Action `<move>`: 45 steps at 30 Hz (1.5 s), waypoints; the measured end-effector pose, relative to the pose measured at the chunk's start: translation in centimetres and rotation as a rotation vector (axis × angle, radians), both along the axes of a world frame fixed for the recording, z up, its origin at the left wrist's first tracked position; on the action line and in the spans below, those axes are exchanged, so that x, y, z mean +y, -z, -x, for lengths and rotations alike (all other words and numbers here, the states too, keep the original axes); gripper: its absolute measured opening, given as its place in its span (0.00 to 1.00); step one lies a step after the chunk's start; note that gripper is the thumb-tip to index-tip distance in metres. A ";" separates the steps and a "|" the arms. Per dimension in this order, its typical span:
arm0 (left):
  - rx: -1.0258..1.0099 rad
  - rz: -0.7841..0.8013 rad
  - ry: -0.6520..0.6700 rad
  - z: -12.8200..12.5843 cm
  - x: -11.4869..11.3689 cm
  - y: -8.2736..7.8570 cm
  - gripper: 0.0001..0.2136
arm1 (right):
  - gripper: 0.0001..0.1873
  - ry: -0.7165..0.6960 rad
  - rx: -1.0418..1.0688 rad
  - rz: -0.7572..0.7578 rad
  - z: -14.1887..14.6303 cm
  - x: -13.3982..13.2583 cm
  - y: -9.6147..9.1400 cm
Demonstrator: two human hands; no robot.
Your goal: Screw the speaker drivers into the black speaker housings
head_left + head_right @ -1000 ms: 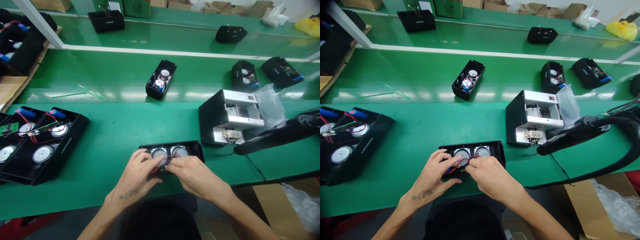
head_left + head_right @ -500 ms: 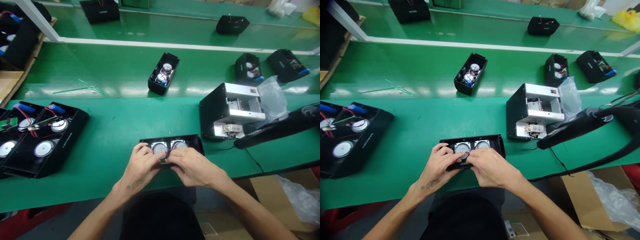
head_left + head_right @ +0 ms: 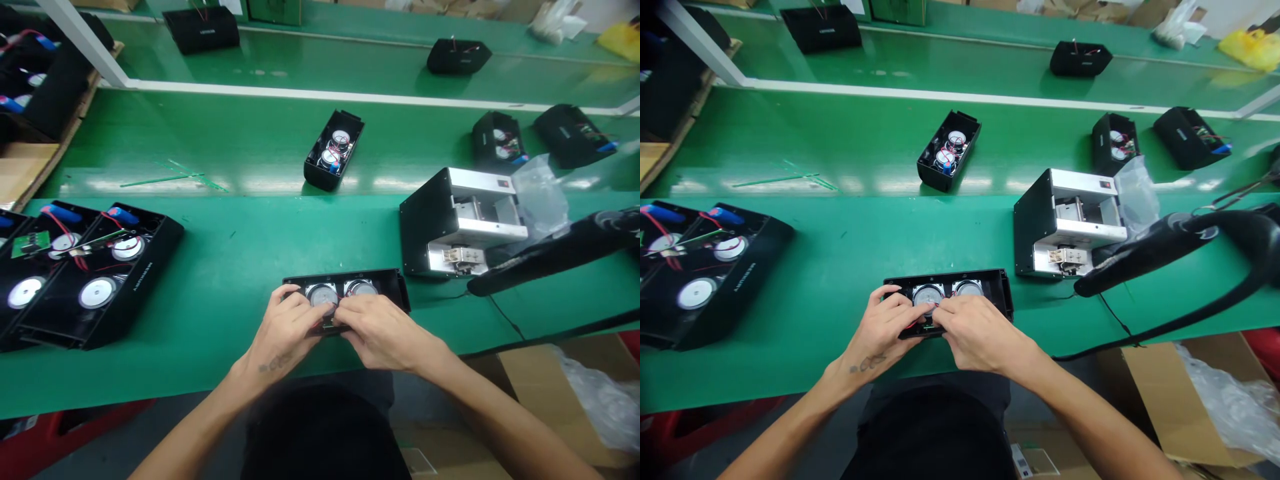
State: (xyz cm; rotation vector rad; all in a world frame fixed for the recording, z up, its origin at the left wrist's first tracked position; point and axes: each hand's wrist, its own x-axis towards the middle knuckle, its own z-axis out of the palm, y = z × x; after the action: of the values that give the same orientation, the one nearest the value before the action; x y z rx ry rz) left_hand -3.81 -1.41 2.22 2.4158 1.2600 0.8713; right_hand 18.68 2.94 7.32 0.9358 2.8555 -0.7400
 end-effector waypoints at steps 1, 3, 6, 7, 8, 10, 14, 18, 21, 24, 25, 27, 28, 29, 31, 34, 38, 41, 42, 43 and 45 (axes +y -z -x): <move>0.003 -0.008 0.006 0.0 0.0 0.0 0.11 | 0.06 0.002 -0.001 -0.021 0.0 0.0 0.1; 0.010 -0.019 0.022 0.1 0.1 0.2 0.11 | 0.07 -0.004 -0.007 -0.072 0.0 -0.3 0.5; 0.005 0.010 0.024 0.1 0.2 0.3 0.11 | 0.14 -0.010 -0.004 -0.173 0.1 -1.3 1.2; -0.007 0.042 0.019 0.1 0.4 0.2 0.11 | 0.16 -0.004 0.008 -0.191 0.2 -1.5 1.4; -0.022 0.087 0.016 0.1 0.8 0.0 0.11 | 0.17 0.010 0.022 -0.195 0.3 -1.6 1.5; -0.052 0.220 0.015 0.3 2.2 -0.6 0.13 | 0.16 0.073 0.035 -0.167 0.7 -1.1 1.2; -0.139 0.644 0.019 1.2 7.0 -2.6 0.25 | 0.16 0.249 -0.031 -0.002 2.0 3.2 -1.3; -0.174 0.890 0.049 1.9 10.8 -4.4 0.28 | 0.14 0.214 -0.027 0.249 3.0 7.8 -3.7; -0.156 0.906 0.044 2.0 11.5 -5.0 0.27 | 0.16 0.219 -0.008 0.266 3.3 8.8 -3.8; -0.152 0.893 0.034 1.9 11.2 -5.0 0.25 | 0.16 0.237 0.033 0.266 3.2 8.5 -2.9; -0.157 0.894 0.036 1.8 11.1 -4.9 0.25 | 0.15 0.241 0.041 0.270 3.2 8.4 -2.7; -0.172 0.911 0.041 1.8 10.9 -4.8 0.24 | 0.15 0.243 0.053 0.271 3.0 8.2 -2.4; -0.176 0.920 0.042 1.8 10.9 -4.7 0.24 | 0.15 0.244 0.055 0.265 2.9 8.2 -2.3; -0.177 0.927 0.038 1.8 10.9 -4.7 0.25 | 0.15 0.246 0.053 0.255 2.9 8.3 -2.3; -0.177 0.937 0.019 1.8 11.0 -4.7 0.24 | 0.15 0.245 0.050 0.240 2.9 8.4 -2.4; -0.189 0.947 -0.027 1.6 11.2 -4.8 0.24 | 0.14 0.235 0.067 0.234 3.0 8.7 -2.4; -0.200 0.943 -0.036 1.5 11.2 -4.9 0.23 | 0.13 0.239 0.096 0.241 3.1 8.8 -2.3; -0.175 0.935 -0.016 1.7 11.2 -4.8 0.24 | 0.13 0.249 0.085 0.273 3.1 8.8 -2.3; -0.165 0.933 -0.011 1.8 11.2 -4.8 0.24 | 0.13 0.250 0.074 0.282 3.1 8.8 -2.3; -0.156 0.930 -0.007 1.8 11.3 -4.8 0.25 | 0.13 0.249 0.059 0.281 3.2 8.7 -2.4; -0.141 0.923 -0.003 1.9 11.3 -4.7 0.25 | 0.15 0.243 0.030 0.264 3.3 8.6 -2.6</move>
State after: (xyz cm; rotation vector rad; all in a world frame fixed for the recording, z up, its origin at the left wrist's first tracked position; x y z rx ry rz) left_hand -5.76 9.89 6.88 1.5858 1.2324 0.3167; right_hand 15.38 11.56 9.88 1.2476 2.6056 -1.1281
